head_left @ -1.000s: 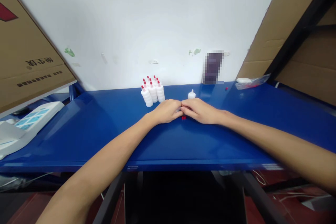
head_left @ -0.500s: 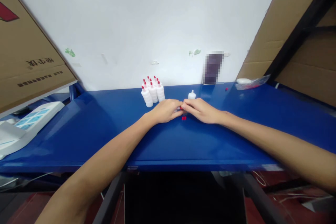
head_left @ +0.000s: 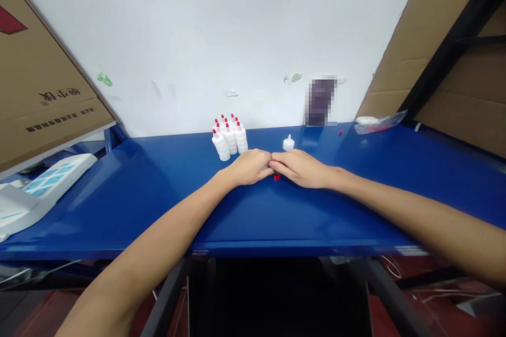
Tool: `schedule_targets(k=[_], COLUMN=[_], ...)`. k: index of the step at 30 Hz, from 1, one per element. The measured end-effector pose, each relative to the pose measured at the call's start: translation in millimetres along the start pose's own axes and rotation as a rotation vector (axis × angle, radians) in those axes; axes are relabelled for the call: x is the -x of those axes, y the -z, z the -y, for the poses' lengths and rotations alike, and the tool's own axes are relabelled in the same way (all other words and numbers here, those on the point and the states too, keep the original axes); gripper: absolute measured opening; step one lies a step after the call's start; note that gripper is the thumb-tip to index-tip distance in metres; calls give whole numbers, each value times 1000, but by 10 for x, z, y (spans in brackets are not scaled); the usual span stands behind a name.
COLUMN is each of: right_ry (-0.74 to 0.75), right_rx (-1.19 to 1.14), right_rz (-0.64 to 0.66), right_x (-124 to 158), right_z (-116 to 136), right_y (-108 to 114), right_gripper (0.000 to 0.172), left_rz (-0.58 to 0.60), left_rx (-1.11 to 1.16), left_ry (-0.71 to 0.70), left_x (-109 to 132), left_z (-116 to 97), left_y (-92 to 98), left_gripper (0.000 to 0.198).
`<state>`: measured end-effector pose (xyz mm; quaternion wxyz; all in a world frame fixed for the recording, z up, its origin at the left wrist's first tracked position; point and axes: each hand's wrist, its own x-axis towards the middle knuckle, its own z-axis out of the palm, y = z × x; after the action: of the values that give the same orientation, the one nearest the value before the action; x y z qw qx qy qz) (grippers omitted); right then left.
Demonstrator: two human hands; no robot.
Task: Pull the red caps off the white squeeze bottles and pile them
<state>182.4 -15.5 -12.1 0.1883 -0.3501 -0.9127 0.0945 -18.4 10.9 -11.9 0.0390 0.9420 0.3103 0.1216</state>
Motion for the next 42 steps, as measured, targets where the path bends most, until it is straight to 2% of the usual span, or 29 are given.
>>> schedule_targets(k=[4, 8, 13, 16, 23, 42], right_ry=[8, -25, -3, -66, -88, -38], right_rx=[-152, -238, -171, -104, 81, 76], right_rz=[15, -45, 53, 123, 243, 214], right_x=[-22, -30, 17, 57, 99, 117], right_z=[-1, -39, -85, -78, -57, -39], right_y=[42, 50, 73, 124, 186, 148], right_gripper=[35, 38, 32, 23, 23, 16], left_rz=[-1, -42, -81, -88, -98, -89], left_rx=[-47, -112, -56, -1, 47, 73], left_ry=[-22, -87, -89, -80, -55, -36], left_x=[0, 24, 28, 13, 8, 9], left_z=[17, 43, 76, 91, 95, 88], left_y=[-10, 12, -7, -37, -36, -14], left_gripper=[22, 26, 25, 28, 32, 32])
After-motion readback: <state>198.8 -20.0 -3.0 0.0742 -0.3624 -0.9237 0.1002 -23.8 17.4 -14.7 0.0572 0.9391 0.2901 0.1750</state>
